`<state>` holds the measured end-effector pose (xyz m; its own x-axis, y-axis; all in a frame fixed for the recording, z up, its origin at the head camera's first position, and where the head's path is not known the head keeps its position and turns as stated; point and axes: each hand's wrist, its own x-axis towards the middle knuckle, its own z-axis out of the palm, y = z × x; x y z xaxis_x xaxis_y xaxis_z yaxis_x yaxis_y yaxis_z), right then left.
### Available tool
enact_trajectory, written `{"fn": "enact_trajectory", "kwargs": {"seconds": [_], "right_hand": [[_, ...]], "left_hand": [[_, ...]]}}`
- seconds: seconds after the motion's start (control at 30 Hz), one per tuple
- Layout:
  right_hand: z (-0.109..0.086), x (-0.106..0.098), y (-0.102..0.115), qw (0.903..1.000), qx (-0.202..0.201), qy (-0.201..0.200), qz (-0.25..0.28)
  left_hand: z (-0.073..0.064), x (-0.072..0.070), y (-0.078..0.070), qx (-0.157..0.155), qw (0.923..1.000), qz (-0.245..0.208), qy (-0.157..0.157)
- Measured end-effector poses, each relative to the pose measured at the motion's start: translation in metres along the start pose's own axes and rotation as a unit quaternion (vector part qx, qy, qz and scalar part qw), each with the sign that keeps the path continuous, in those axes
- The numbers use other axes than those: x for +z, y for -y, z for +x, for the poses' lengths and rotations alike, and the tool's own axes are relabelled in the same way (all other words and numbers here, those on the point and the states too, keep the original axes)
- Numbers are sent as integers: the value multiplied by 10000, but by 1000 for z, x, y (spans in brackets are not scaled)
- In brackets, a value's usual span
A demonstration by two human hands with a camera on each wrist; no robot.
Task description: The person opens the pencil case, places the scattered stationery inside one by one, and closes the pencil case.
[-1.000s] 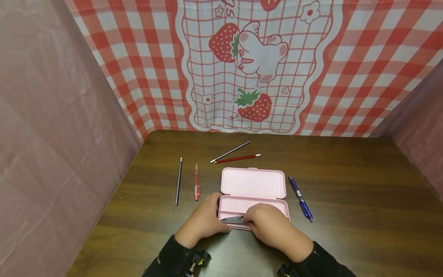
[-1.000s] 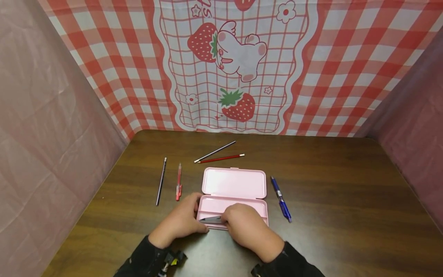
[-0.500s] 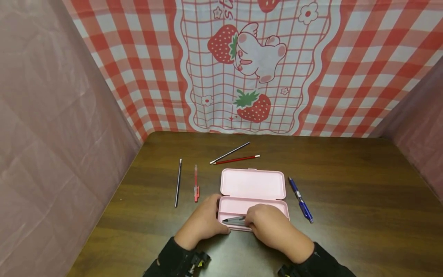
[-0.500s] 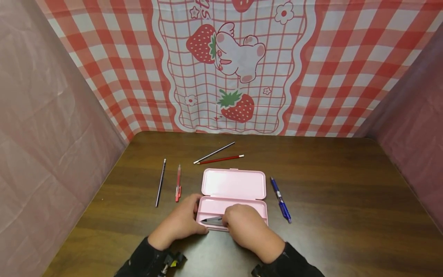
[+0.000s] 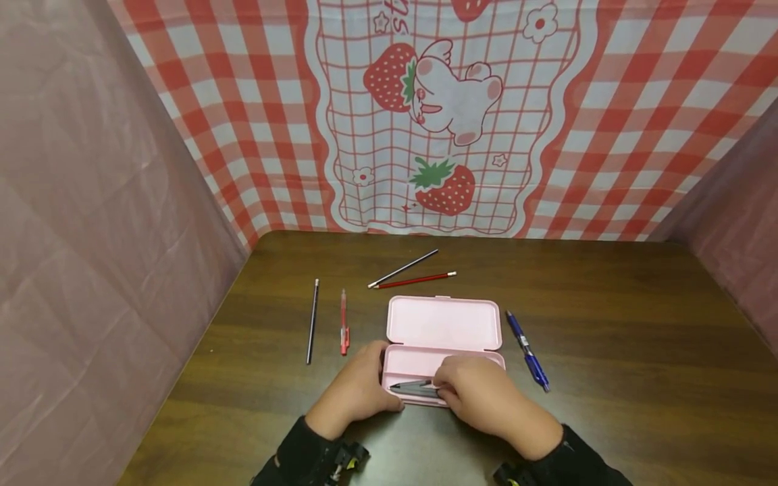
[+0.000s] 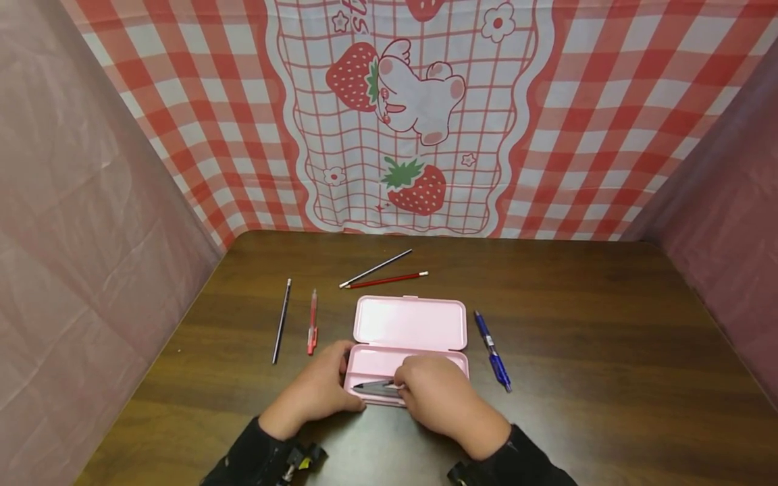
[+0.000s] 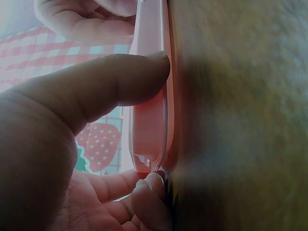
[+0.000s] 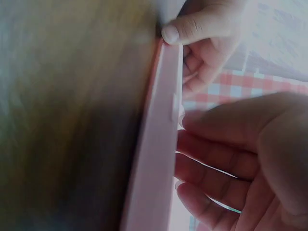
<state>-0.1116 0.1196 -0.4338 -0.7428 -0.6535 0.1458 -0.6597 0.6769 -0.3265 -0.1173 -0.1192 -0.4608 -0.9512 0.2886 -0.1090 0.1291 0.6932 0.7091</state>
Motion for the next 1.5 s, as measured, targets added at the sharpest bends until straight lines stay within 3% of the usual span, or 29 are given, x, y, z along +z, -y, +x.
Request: {"fn": "enact_trajectory", "kwargs": {"seconds": [0.2,0.43,0.7,1.0,1.13,1.5], "right_hand": [[-3,-15,-11,9984,523,-202,89],[-14,-48,-43,9899,1274,-629,9],[-27,-79,-73,9735,2221,-495,232],[-33,-66,-97,9740,2239,211,-259],[-32,-57,-104,9722,2276,325,-450],[-22,-55,-124,9569,2750,895,-267]], "left_hand": [[-1,-2,-1,-64,10000,-11,20],[0,-2,-2,-82,10000,13,34],[2,-1,-2,-92,9999,-22,43],[2,-2,-1,-89,10000,13,23],[2,-3,-1,-76,10000,17,28],[1,-1,-1,-54,10000,-42,36]]}}
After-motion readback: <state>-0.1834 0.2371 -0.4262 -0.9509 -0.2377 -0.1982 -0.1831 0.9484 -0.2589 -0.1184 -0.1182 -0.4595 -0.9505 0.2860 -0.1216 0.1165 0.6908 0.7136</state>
